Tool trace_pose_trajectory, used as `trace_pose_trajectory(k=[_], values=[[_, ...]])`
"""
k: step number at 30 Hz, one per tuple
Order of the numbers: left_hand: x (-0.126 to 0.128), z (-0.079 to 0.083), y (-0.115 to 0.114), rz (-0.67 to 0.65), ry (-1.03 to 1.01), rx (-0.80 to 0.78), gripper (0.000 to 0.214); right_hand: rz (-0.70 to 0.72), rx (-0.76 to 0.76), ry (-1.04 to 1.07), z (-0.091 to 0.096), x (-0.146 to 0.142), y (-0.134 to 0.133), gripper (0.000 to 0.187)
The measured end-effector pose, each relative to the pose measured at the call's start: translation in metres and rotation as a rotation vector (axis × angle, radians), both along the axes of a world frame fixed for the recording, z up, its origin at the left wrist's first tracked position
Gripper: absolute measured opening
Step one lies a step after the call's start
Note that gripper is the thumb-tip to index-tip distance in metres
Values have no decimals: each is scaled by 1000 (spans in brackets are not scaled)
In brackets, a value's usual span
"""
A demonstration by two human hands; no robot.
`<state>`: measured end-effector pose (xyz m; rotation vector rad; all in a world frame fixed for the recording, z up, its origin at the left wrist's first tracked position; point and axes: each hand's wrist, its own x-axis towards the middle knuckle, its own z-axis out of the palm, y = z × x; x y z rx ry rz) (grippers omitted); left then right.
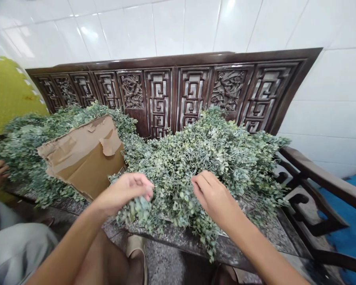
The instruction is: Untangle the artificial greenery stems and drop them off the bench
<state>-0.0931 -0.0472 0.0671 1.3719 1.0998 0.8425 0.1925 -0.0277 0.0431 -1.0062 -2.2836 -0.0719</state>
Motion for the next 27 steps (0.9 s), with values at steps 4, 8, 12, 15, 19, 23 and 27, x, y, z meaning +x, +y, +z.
trace_pose_trajectory(k=[4,8,12,15,19,23,27], values=[[-72,-8,38,509,522,275,21,7,-83,79,-1,0,-6,11],[-115,-30,67,613,881,208,9,-20,-108,153,-5,-4,-4,12],[-117,-39,69,552,899,218,18,-25,-208,241,-8,-5,2,14],[-101,-33,61,564,879,321,32,-24,-437,383,-11,-6,4,17],[-53,-20,40,621,671,456,33,31,-756,649,-12,-13,4,23],[8,-10,6,241,435,533,25,59,-939,807,-7,-23,-2,24],[51,-13,-17,49,364,519,20,87,-989,919,-2,-30,-11,25]])
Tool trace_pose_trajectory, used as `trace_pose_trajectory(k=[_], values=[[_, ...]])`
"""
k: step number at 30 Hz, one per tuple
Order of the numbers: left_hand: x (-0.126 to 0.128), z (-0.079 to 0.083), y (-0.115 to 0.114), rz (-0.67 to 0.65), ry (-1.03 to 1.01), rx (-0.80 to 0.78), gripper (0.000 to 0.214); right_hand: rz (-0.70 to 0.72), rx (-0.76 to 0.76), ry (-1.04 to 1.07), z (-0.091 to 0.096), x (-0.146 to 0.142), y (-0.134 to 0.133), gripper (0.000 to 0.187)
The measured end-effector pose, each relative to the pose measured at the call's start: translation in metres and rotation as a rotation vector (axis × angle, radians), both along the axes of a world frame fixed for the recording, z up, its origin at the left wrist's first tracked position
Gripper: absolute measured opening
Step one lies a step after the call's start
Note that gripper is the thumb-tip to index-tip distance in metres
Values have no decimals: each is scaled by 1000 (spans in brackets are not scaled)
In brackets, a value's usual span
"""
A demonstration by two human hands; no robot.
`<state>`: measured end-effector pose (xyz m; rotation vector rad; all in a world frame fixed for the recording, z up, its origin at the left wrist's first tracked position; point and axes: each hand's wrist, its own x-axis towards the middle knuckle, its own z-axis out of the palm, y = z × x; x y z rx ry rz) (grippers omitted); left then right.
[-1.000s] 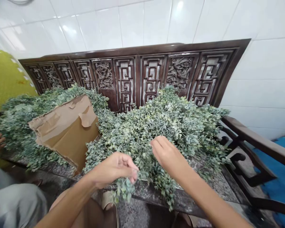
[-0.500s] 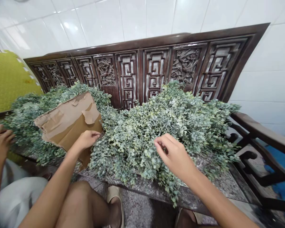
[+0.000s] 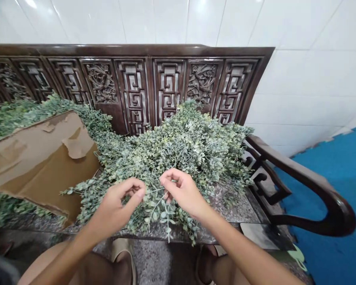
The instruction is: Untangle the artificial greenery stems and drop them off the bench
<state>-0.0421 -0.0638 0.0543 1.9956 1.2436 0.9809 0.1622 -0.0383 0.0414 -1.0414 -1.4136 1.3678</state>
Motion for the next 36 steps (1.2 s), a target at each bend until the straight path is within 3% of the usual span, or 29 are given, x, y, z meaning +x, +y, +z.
trace_pose_trajectory(k=[2,6,10,15,19,23,32,36], values=[[10,-6,-2,13,0,-16,18,4,-1,38,1,-1,-2,24],[14,-17,5,36,-67,-121,37,22,-39,113,2,2,-5,21],[10,-24,11,119,-123,-174,31,115,-63,202,4,6,-9,19],[8,-27,13,272,-58,80,29,195,-6,184,3,7,-9,21],[14,-23,8,284,103,378,8,153,35,140,-5,6,-4,24],[20,-20,2,165,97,370,16,146,57,52,-9,3,-4,25],[15,-21,3,42,28,198,8,27,558,-402,-1,3,-11,18],[8,-20,6,14,80,254,10,13,648,-494,0,6,-10,13]])
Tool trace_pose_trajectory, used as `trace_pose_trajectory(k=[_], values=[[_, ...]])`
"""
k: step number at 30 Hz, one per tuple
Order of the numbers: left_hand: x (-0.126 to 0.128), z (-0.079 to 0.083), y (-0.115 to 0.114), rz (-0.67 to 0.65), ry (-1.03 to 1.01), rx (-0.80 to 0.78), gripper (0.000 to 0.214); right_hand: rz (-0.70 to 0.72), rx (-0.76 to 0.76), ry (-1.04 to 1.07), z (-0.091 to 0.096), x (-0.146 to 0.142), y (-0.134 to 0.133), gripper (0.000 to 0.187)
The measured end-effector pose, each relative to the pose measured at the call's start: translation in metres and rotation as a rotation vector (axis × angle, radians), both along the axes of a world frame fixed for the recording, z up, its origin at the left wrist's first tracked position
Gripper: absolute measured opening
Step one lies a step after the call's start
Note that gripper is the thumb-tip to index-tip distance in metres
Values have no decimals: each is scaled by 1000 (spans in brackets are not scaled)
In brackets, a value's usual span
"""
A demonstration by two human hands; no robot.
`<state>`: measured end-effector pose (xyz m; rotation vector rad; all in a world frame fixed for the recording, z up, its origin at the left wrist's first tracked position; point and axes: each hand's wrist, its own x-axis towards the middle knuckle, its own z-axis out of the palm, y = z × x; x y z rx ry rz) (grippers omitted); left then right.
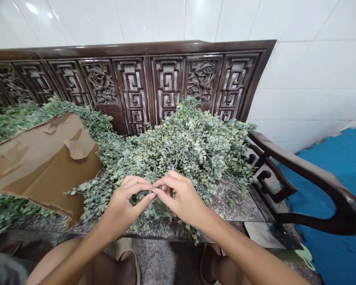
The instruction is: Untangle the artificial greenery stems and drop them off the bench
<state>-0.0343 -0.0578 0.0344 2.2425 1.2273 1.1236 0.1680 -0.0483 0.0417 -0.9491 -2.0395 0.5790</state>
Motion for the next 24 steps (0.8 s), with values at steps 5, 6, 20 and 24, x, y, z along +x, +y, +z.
trace_pose_trajectory(k=[5,6,20,24], values=[[-7,-1,3,9,120,132,13,40,16,-98,4,0,-1,8],[-8,-2,3,7,128,164,15,49,21,-100,4,0,-1,7],[-6,-2,3,-90,22,179,12,74,124,-157,-1,0,2,12],[-6,-1,3,-90,10,142,12,93,136,-171,-1,2,2,15]])
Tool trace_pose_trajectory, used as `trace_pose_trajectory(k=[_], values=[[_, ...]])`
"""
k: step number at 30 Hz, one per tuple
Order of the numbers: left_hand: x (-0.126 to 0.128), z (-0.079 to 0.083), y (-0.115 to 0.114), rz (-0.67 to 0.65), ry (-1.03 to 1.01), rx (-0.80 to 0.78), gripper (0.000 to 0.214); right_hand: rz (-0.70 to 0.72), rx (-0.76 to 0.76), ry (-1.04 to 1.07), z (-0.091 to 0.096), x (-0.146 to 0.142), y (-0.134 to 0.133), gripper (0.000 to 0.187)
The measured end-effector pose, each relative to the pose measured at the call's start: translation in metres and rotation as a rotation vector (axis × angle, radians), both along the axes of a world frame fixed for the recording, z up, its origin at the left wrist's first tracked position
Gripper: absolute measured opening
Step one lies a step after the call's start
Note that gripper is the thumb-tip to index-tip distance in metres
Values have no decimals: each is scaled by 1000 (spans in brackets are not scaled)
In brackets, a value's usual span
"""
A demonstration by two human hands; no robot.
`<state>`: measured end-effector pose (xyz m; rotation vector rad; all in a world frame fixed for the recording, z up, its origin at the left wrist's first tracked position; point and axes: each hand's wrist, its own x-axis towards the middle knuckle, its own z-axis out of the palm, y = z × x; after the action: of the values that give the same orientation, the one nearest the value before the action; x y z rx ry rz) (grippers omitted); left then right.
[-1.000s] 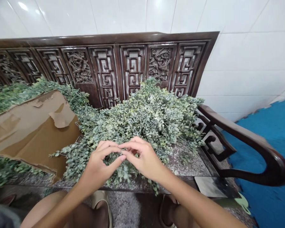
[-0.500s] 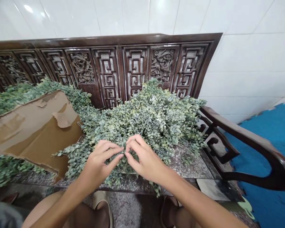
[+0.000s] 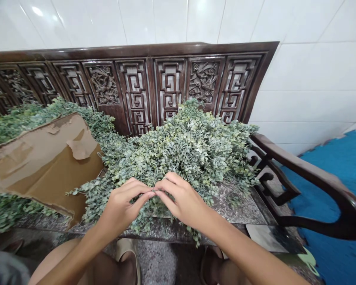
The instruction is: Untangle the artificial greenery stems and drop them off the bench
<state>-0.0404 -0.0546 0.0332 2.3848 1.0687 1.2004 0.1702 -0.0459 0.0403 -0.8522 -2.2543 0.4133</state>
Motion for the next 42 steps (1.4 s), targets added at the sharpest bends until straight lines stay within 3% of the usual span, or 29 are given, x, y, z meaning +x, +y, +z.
trace_pose_trajectory(k=[7,11,17,21,27,32,42], values=[[3,0,-2,58,21,-80,7,-29,144,-104,1,-3,-3,19],[10,-6,-5,78,70,-74,15,-88,228,-185,-3,-9,-4,21],[16,-4,-4,167,70,-199,17,-123,296,-216,-4,-14,-3,21],[18,-5,-3,187,168,-167,24,-180,350,-286,-11,-18,-3,20],[13,-10,0,159,298,-193,26,-186,457,-441,-24,-23,-1,16],[1,4,9,79,294,-218,26,-235,543,-430,-19,-32,0,17],[-30,31,25,-142,121,-582,21,-276,631,-378,-8,-55,-1,17]])
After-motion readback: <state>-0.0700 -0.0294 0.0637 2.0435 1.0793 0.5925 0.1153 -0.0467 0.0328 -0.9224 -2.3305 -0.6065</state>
